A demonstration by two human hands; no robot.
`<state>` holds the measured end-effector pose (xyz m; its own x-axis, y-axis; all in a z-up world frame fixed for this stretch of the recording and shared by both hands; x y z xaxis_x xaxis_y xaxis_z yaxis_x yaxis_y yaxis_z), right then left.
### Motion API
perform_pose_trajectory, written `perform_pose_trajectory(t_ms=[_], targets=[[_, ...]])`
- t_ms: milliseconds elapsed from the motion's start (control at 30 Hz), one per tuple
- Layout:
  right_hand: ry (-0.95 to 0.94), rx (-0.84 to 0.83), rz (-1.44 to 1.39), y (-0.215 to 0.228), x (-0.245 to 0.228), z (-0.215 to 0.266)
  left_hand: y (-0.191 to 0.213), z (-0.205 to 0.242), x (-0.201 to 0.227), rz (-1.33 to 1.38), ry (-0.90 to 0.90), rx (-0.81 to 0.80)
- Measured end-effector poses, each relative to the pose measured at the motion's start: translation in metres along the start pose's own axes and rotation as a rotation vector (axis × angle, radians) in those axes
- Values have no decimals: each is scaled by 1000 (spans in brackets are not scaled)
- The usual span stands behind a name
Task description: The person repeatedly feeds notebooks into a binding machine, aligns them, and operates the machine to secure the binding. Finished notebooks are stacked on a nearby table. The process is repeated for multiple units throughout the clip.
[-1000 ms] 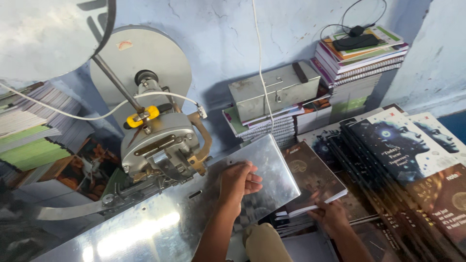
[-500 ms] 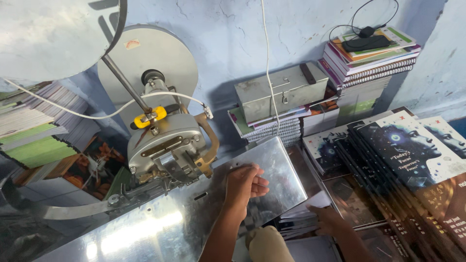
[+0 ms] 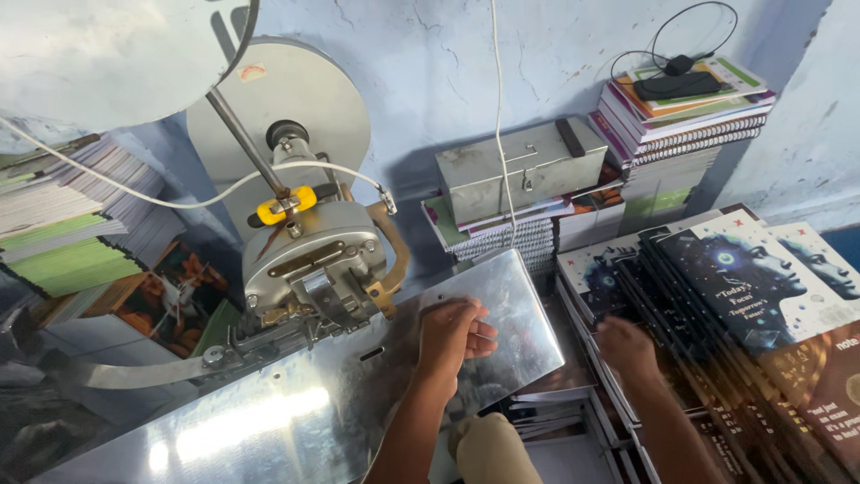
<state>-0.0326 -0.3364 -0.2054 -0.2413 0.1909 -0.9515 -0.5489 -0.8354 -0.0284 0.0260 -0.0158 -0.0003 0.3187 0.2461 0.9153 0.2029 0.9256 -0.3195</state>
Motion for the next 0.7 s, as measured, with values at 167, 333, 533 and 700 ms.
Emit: perform_pose_trajectory(t_ms=[167,333,533,700], targets=[[232,37,207,-36,-125,46,0,2,2,-7,0,-5],[451,20,251,-67,-200,93,1,-1,-2,0,4,-13],[598,-129,172,-102,-222,110,5,-6,-8,22,-12,-51],[672,-172,240,-120,-222,114,7,-7,-12,32,-3,-50]])
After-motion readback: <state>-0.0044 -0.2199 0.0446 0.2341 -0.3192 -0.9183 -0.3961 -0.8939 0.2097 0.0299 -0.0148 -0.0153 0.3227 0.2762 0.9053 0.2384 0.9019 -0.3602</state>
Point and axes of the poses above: each hand's wrist, its own z-axis away from the middle knuckle, its own y-axis out of the back of the hand, x = y × z, the point moved 3 cm from there along -z, towards the middle knuckle, and after that the axes turned 10 degrees about z, right-handed, at the moved point
